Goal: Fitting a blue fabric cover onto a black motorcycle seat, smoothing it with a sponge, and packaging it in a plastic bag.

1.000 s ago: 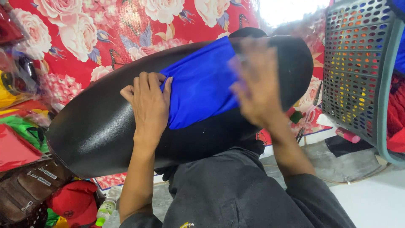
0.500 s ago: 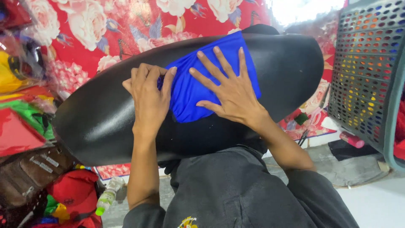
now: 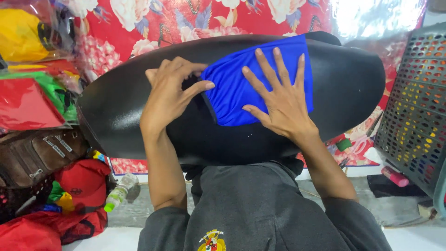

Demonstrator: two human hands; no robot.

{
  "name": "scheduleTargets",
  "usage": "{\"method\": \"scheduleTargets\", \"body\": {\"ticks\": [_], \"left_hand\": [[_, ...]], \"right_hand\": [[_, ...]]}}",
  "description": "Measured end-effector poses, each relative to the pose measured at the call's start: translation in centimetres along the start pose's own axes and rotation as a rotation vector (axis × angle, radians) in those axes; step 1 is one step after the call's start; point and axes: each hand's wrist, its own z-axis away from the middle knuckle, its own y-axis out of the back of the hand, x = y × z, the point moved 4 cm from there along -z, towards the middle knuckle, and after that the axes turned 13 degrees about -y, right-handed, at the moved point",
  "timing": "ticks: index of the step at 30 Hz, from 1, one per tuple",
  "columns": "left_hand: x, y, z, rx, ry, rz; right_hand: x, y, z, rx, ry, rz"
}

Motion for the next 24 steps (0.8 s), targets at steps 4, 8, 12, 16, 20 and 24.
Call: {"method": "scheduleTargets", "body": {"ticks": [4, 8, 12, 16, 20, 24], "left_hand": [[-0.1, -0.7, 0.0, 0.06, -0.023, -0.032], [-0.1, -0.9, -0.2, 0.091, -0.013, -0.029], [0.4, -0.7, -0.3, 0.085, -0.024, -0.016], [0.0, -0.7, -0.2, 0.085, 0.027, -0.026], [-0.3, -0.8, -0.2, 0.091, 0.052, -0.02], [-0.1, -0.4, -0.6, 0.061, 0.078, 0.028]], "right_hand": [[-0.6, 0.7, 0.2, 0.026, -0.004, 0.029], [-1.8, 1.8, 0.6, 0.115, 0.096, 0.003], [-2.1, 2.5, -1.0, 0.115, 0.162, -0.003], [-1.4, 2.1, -2.2, 0.024, 0.17, -0.013], [-1.2, 1.6, -2.5, -0.007, 0.187, -0.017], [-0.7, 0.6, -2.7, 0.002, 0.176, -0.006]]}}
